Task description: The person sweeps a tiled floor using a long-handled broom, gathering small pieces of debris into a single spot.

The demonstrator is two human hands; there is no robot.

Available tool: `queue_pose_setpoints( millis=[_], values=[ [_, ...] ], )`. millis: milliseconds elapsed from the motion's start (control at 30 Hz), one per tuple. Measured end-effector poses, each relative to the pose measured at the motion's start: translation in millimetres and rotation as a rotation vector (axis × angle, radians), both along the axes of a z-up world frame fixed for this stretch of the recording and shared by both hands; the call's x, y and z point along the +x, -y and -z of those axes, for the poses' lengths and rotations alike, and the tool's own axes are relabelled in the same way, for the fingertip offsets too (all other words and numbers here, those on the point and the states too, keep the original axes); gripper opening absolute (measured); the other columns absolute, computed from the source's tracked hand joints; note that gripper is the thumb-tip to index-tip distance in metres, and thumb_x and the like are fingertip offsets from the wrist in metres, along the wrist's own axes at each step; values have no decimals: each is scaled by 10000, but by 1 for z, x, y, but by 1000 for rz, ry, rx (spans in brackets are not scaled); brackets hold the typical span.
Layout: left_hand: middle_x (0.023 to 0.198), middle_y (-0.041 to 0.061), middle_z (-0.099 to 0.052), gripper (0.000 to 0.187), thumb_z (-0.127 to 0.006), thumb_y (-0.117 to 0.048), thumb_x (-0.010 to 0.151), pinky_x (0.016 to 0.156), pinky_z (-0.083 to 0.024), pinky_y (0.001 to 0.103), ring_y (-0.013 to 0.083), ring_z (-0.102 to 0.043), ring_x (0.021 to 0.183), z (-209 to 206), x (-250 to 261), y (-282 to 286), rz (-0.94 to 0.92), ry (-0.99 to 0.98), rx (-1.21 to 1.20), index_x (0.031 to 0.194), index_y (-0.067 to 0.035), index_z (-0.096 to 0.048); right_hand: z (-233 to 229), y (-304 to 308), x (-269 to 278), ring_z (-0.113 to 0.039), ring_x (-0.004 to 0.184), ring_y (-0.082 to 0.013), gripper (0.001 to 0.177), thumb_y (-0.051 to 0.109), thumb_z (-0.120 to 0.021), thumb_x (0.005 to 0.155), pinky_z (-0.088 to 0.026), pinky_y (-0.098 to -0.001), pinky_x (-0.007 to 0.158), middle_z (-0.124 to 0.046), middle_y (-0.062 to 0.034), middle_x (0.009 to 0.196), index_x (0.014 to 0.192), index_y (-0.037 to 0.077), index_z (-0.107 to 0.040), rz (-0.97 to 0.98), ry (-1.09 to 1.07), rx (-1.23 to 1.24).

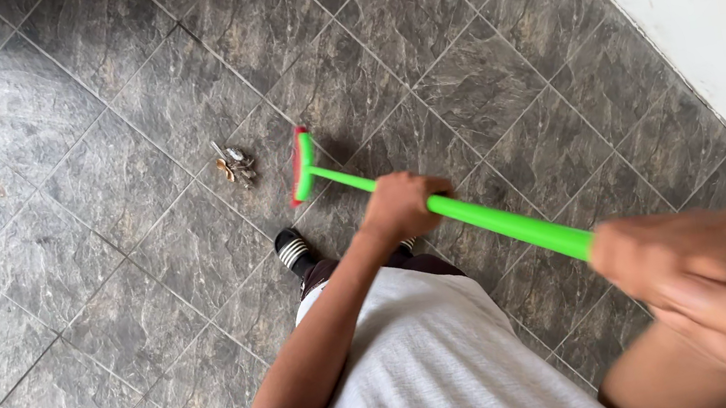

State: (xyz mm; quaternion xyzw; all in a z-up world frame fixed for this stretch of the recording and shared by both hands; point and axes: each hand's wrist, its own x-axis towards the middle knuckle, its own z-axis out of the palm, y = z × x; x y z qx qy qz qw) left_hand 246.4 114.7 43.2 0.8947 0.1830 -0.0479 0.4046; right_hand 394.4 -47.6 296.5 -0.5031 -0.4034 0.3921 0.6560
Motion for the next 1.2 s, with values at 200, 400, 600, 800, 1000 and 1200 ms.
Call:
queue_pose_setpoints(
  millis=[200,400,600,800,1000,1200],
  values=[
    [822,-6,-782,232,-710,-222,800,653,-560,392,246,-740,753,-12,74,58,148,137,-161,1009,-298,-776,-32,23,41,-409,450,-126,260,80,-555,744,-425,-359,512,-471,1,489,553,96,-380,-105,174,-122],
    [945,36,-782,306,-711,-55,774,750,-585,403,284,-754,877,44,117,99,192,361,-475,1040,-202,-748,-5,5,37,-563,435,-123,298,-84,-617,724,-472,-305,464,-537,-28,505,538,77,-449,-146,245,-109],
    [956,55,-778,304,-706,-68,770,776,-586,402,294,-747,882,78,110,101,132,250,-416,1037,-203,-762,41,16,62,-479,454,-138,338,-62,-649,735,-424,-334,515,-487,-13,510,541,88,-416,-255,66,-44],
    [942,27,-787,273,-715,-143,793,728,-587,408,268,-749,830,74,90,74,40,178,-226,1032,-253,-790,71,21,88,-496,466,-144,221,29,-665,717,-456,-363,531,-561,-28,533,565,83,-514,-358,-90,153],
    [888,-5,-791,217,-726,-156,837,680,-590,386,220,-753,763,100,62,46,-32,123,-115,1013,-264,-793,100,16,89,-480,495,-136,246,54,-663,750,-438,-355,571,-543,-5,539,570,104,-504,-355,-173,192],
    [865,-28,-794,225,-725,-125,813,644,-584,374,197,-757,759,108,20,15,-131,24,-46,957,-278,-806,136,3,62,-433,504,-117,320,54,-632,800,-416,-341,587,-501,33,530,561,147,-440,-298,-217,133]
  ],
)
